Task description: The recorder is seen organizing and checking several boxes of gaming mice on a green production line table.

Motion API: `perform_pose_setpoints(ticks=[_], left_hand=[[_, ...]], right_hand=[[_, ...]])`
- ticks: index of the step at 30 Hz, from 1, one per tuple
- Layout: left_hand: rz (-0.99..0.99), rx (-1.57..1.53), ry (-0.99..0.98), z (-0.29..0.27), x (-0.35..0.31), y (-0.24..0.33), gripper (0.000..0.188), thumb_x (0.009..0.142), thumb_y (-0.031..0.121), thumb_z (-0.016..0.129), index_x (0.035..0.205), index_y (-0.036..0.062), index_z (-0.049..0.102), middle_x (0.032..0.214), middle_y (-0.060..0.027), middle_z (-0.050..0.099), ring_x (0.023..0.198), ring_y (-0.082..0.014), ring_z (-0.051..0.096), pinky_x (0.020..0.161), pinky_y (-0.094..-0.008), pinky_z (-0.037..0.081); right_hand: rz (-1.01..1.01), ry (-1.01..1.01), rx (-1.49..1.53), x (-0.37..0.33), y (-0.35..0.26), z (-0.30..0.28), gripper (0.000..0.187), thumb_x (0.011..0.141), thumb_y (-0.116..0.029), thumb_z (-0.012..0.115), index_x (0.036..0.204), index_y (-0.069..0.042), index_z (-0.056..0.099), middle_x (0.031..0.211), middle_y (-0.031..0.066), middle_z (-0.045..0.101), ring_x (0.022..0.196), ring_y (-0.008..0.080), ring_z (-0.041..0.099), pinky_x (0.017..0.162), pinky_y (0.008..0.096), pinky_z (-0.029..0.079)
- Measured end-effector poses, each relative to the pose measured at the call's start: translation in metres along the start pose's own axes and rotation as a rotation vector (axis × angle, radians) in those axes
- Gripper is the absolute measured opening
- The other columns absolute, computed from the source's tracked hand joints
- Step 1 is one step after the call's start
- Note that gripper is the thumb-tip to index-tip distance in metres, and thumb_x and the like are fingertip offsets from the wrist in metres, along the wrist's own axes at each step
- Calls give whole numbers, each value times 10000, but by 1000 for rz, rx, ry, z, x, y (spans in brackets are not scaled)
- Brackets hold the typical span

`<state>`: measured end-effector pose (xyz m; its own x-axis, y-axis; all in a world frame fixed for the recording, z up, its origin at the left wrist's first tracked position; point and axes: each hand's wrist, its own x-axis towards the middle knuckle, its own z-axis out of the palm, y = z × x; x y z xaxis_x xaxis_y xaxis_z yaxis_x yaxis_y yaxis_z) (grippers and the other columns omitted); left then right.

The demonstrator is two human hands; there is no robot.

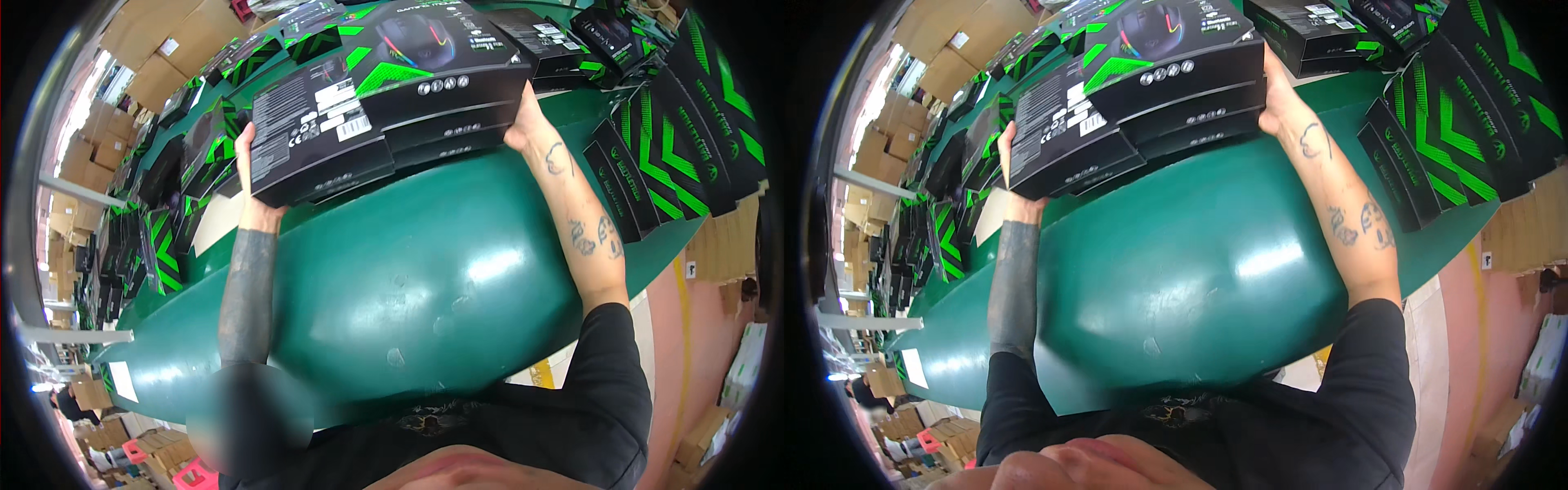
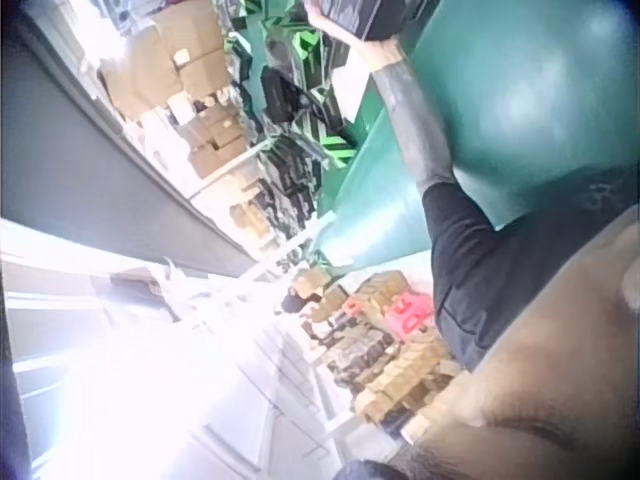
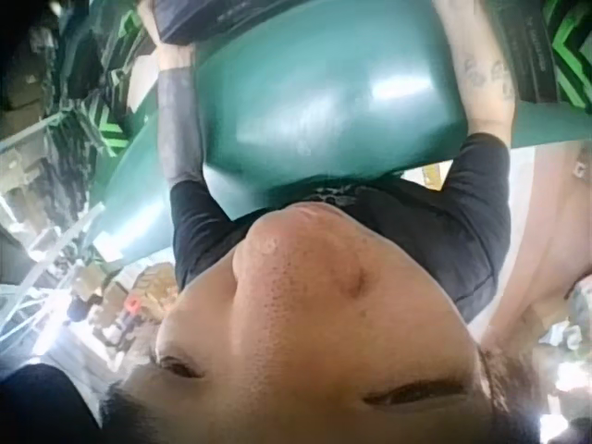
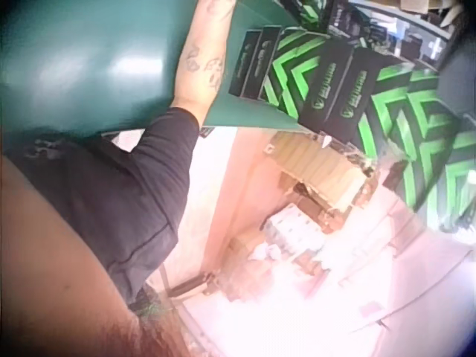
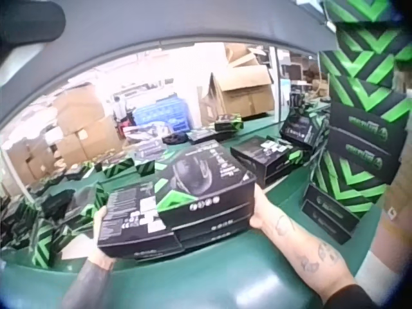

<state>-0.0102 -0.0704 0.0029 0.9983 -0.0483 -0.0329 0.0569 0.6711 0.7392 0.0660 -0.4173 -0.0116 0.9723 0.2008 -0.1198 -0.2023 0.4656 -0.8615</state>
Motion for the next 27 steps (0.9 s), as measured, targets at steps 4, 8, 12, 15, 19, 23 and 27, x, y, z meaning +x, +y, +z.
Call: perform_pose_setpoints(ticks=[4, 8, 12, 15, 19, 23, 27], left_hand=[[57, 2, 67, 9, -86, 24, 558, 910, 413, 441, 1292, 8, 482, 1258, -171, 560, 1122, -290, 565, 991, -420, 435], [143, 67, 263, -7, -187, 34, 557, 905, 405, 444, 1280, -4, 492, 1243, -180, 568, 1086, -288, 592, 974, -407, 454], [9, 196, 477, -41, -257, 18, 549, 920, 437, 455, 1255, 6, 511, 1162, -147, 601, 990, -240, 632, 875, -361, 517], [107, 389, 729, -81, -272, -6, 591, 946, 479, 447, 1279, -8, 478, 1189, -128, 570, 1097, -170, 550, 946, -306, 432], [526, 1548, 788, -50, -272, 15, 563, 931, 315, 567, 1335, -48, 418, 1345, -163, 470, 1228, -243, 450, 1039, -310, 316], [813, 1512, 37, 57, -289, 4, 858, 716, 425, 777, 1352, -26, 419, 1390, -195, 426, 1295, -322, 401, 1055, -426, 329], [547, 1911, 15, 95, -270, -32, 1004, 602, 497, 816, 1347, -39, 409, 1416, -282, 344, 1246, -430, 441, 1007, -449, 399]], right_hand=[[10, 30, 94, -81, 11, 33, 655, 878, -631, 424, 1268, -114, 516, 1286, 80, 541, 1184, 248, 496, 997, 418, 405], [166, 159, 59, -156, 40, 69, 578, 933, -514, 439, 1320, -87, 483, 1309, 98, 523, 1200, 243, 480, 1030, 373, 364], [-239, -229, -547, -196, 91, 37, 692, 968, -478, 367, 1428, 32, 287, 1496, 179, 262, 1400, 266, 215, 1135, 341, 147], [-198, -264, -298, -214, 95, 57, 742, 961, -509, 343, 1450, 34, 214, 1513, 167, 226, 1402, 255, 205, 1137, 342, 136], [-113, -302, -180, -212, 92, 56, 778, 956, -533, 329, 1460, 37, 163, 1521, 174, 197, 1410, 251, 179, 1141, 340, 114], [-133, -216, -298, -213, 104, 52, 740, 969, -491, 340, 1458, 38, 168, 1521, 186, 186, 1415, 257, 162, 1139, 337, 113], [-304, -268, -480, -224, 93, 54, 804, 932, -530, 396, 1459, 34, 171, 1514, 215, 191, 1423, 297, 139, 1136, 353, 123]])
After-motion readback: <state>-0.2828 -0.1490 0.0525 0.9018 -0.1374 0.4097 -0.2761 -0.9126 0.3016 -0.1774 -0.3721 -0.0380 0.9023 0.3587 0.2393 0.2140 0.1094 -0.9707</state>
